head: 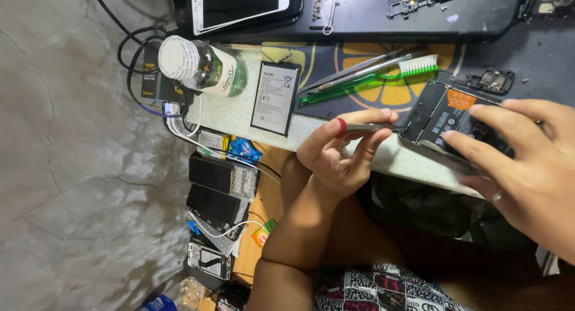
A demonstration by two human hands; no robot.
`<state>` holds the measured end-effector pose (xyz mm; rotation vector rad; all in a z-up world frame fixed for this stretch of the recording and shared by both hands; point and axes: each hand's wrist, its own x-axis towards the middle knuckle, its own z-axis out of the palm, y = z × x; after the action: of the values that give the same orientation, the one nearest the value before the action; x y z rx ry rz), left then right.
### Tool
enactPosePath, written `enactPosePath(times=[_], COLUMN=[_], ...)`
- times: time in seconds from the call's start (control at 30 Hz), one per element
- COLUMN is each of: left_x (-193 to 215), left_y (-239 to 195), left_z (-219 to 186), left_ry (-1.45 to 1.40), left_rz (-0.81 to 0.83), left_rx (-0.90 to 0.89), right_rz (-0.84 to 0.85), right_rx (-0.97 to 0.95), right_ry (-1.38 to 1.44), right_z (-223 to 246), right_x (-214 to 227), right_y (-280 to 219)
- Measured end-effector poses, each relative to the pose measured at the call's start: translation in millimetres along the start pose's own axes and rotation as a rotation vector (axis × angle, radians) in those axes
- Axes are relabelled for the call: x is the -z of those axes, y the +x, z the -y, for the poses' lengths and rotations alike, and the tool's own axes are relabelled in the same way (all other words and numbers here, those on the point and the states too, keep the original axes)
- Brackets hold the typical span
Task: The person uses a screwdriver to remove screws from the back of a disassembled mobile phone. They carefully unscrew multiple fasteners around the battery area and place them aside on the workbench.
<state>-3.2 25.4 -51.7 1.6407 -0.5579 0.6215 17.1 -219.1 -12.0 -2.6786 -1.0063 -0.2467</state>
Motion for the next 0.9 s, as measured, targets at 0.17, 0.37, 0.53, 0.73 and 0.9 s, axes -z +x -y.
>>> enactPosePath(times=[0.17, 0.37, 0.53, 0.73, 0.9], left_x=[-2, -1, -3, -4, -3], left_y=[3, 5, 6, 5, 4], left_z=[0, -3, -5, -4, -3], left_ry=[0.023, 0.056, 0.093, 0.095, 0.078], left_rz=[-0.013, -0.020, -0.030, -0.041, -0.030], left_rx=[-0.029, -0.033, -0.027, -0.044, -0.057], right_rz=[-0.027, 0.032, -0.083, -0.106, -0.088], right_rx=[-0.055, -0.302, -0.384, -0.275, -0.195], right_ry=[0.070, 0.534, 0.570, 0.433, 0.282], right_z=[-12, -74, -134, -128, -77], right_x=[-16, -59, -106, -92, -31], right_y=[-19, -47, -58, -25, 3])
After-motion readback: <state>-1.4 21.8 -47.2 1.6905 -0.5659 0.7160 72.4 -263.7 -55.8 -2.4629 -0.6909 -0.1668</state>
